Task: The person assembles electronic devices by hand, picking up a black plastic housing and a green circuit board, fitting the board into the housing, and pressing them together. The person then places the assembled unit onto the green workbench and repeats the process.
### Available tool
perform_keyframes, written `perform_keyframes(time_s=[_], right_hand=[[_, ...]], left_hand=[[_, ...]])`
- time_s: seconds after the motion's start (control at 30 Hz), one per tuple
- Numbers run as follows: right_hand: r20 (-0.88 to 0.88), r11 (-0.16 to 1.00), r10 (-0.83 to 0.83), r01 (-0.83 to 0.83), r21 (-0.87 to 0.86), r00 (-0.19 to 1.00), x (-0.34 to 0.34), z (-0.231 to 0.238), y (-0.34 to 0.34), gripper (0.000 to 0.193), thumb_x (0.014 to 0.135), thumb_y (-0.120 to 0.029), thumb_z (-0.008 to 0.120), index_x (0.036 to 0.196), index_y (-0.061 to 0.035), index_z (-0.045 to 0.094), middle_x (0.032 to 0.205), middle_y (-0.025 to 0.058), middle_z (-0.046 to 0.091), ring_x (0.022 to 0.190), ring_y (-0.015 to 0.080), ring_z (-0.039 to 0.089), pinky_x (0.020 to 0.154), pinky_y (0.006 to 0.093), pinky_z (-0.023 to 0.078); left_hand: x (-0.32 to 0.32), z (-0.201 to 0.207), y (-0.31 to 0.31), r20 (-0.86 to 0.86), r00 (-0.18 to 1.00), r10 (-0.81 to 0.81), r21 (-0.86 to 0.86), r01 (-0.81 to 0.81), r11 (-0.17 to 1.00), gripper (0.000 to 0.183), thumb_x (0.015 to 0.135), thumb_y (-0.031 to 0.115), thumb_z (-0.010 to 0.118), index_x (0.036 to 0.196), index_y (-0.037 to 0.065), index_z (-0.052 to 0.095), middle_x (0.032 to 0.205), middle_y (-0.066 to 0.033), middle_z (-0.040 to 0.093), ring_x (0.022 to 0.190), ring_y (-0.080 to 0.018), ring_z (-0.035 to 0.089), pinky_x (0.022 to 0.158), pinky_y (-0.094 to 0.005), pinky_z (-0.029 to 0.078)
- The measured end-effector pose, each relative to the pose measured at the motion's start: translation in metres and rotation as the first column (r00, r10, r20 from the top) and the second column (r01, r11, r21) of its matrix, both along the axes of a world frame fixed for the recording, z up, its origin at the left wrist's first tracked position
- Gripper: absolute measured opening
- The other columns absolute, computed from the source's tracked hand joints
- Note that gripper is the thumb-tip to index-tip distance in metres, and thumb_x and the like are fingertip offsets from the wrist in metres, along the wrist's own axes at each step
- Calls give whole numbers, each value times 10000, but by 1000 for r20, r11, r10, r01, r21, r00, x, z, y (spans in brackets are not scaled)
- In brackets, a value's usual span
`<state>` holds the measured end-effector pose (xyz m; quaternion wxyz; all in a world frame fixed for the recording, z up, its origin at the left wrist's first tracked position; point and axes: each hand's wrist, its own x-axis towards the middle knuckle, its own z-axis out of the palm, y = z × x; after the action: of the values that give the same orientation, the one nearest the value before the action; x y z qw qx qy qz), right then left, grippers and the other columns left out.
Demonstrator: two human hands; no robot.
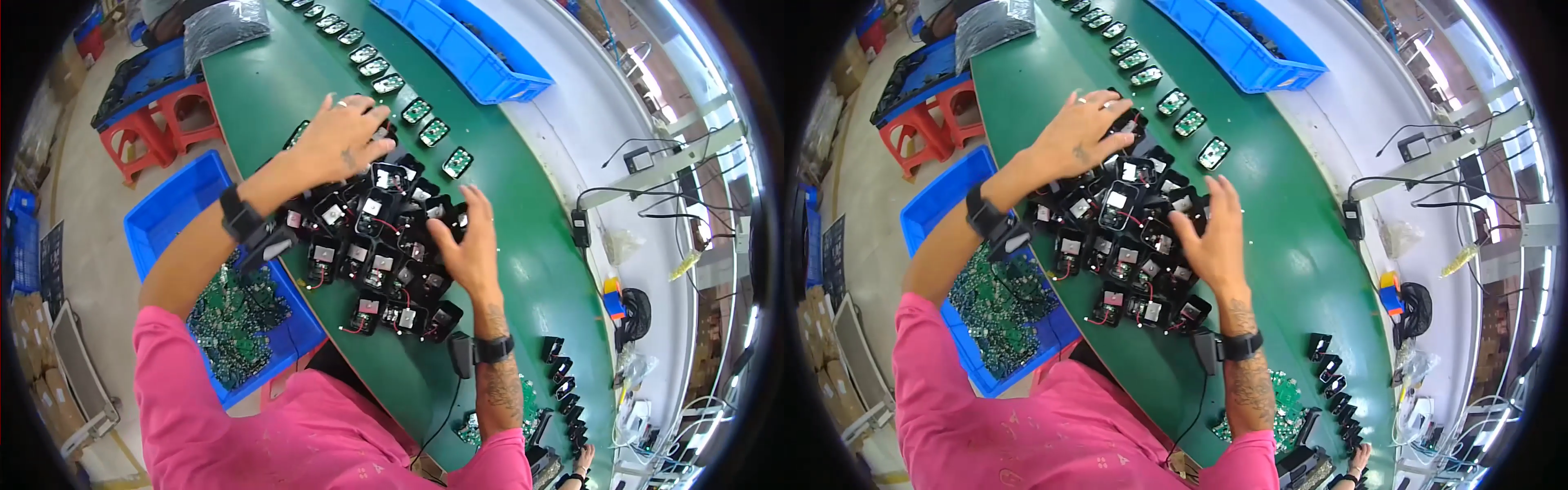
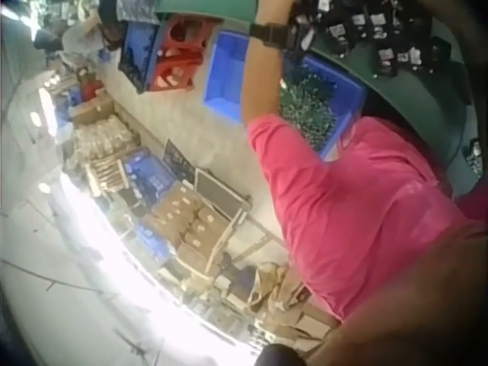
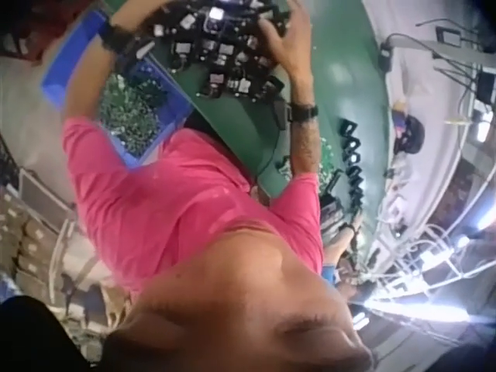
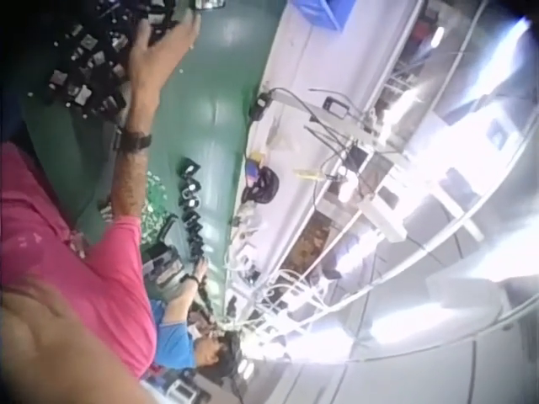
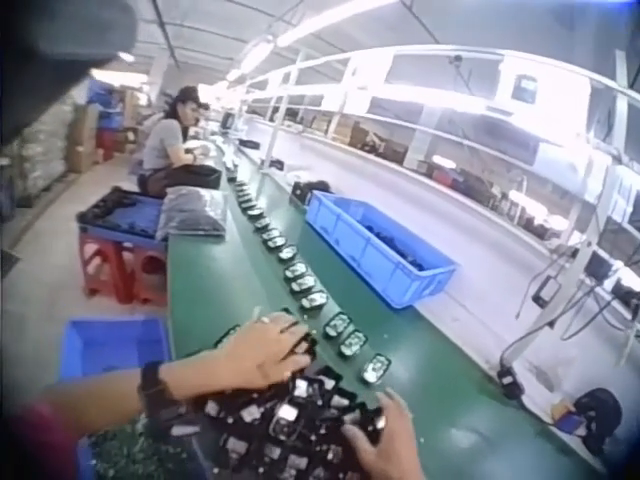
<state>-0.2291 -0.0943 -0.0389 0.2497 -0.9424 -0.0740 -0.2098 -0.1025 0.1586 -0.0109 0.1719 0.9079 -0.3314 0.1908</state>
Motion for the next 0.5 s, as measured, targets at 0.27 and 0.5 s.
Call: perform_keyframes(time_s=[0.27, 0.5], right_hand=[[-94, 989, 115, -105, 108, 989, -16, 10, -19, 615, 749, -115, 742, 1320, -13, 536, 1394, 204, 505, 1277, 373, 514, 1071, 420, 430], [-38, 988, -34, 40, 152, 999, -21, -2, -19, 599, 708, -49, 704, 1286, 4, 558, 1288, 203, 556, 1177, 372, 572, 1040, 410, 456]], left_hand=[[-90, -2, -34, -56, 965, -258, -130, 249, 960, 618, 831, 347, 732, 1315, 21, 529, 1226, -199, 585, 1214, -358, 531, 1052, -523, 374], [-71, -13, -109, -135, 975, -175, 224, 202, 953, 649, 774, 357, 788, 1293, 42, 560, 1235, -192, 585, 1241, -370, 534, 1096, -646, 288]])
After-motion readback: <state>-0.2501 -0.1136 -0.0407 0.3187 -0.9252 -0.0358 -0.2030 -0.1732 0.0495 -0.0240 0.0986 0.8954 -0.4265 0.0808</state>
